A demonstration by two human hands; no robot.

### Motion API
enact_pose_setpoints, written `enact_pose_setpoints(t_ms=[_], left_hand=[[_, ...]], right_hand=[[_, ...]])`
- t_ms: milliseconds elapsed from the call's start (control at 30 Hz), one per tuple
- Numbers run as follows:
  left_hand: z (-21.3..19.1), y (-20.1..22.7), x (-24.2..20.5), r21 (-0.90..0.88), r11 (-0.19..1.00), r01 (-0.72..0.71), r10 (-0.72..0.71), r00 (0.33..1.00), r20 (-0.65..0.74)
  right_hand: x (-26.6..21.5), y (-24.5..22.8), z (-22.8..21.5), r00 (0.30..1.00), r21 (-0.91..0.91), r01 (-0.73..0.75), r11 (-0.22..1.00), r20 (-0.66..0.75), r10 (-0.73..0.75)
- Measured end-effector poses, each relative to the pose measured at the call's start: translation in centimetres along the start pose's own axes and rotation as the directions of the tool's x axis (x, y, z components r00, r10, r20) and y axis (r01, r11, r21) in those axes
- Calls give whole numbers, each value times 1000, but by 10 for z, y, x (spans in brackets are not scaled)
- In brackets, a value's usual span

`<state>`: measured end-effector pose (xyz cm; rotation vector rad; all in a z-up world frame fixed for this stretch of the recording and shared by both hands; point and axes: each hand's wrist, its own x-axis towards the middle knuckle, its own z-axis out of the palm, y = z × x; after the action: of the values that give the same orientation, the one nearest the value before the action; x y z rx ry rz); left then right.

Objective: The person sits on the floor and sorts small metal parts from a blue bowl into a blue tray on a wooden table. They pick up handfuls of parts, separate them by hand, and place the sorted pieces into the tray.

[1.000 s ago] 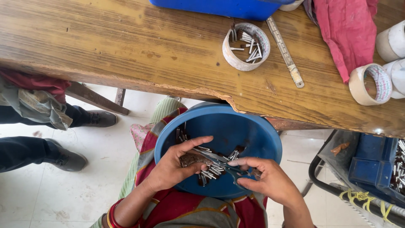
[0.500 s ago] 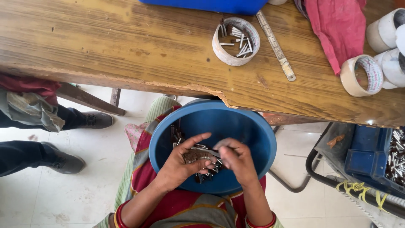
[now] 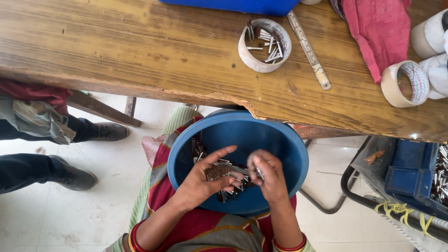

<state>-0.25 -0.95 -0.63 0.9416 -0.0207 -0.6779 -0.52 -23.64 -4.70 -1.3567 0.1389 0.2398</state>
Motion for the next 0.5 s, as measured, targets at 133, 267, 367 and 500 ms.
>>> enact_pose_setpoints(t_ms=[133, 267, 367, 500], left_hand=[[-3, -8, 4, 36, 999, -11, 11, 1000, -3], [0, 3, 1, 9, 998, 68, -68, 997, -34], [-1, -3, 4, 48, 999, -11, 10, 1000, 13], [-1, -4, 3, 67, 997, -43, 50, 994, -95]], right_hand=[[-3, -19, 20, 969, -175, 147, 974, 223, -106], [4, 13, -12, 995, 171, 101, 980, -40, -96], [1, -17, 16, 974, -142, -62, 988, 206, 91], [-2, -17, 27, 992, -135, 35, 990, 126, -18]])
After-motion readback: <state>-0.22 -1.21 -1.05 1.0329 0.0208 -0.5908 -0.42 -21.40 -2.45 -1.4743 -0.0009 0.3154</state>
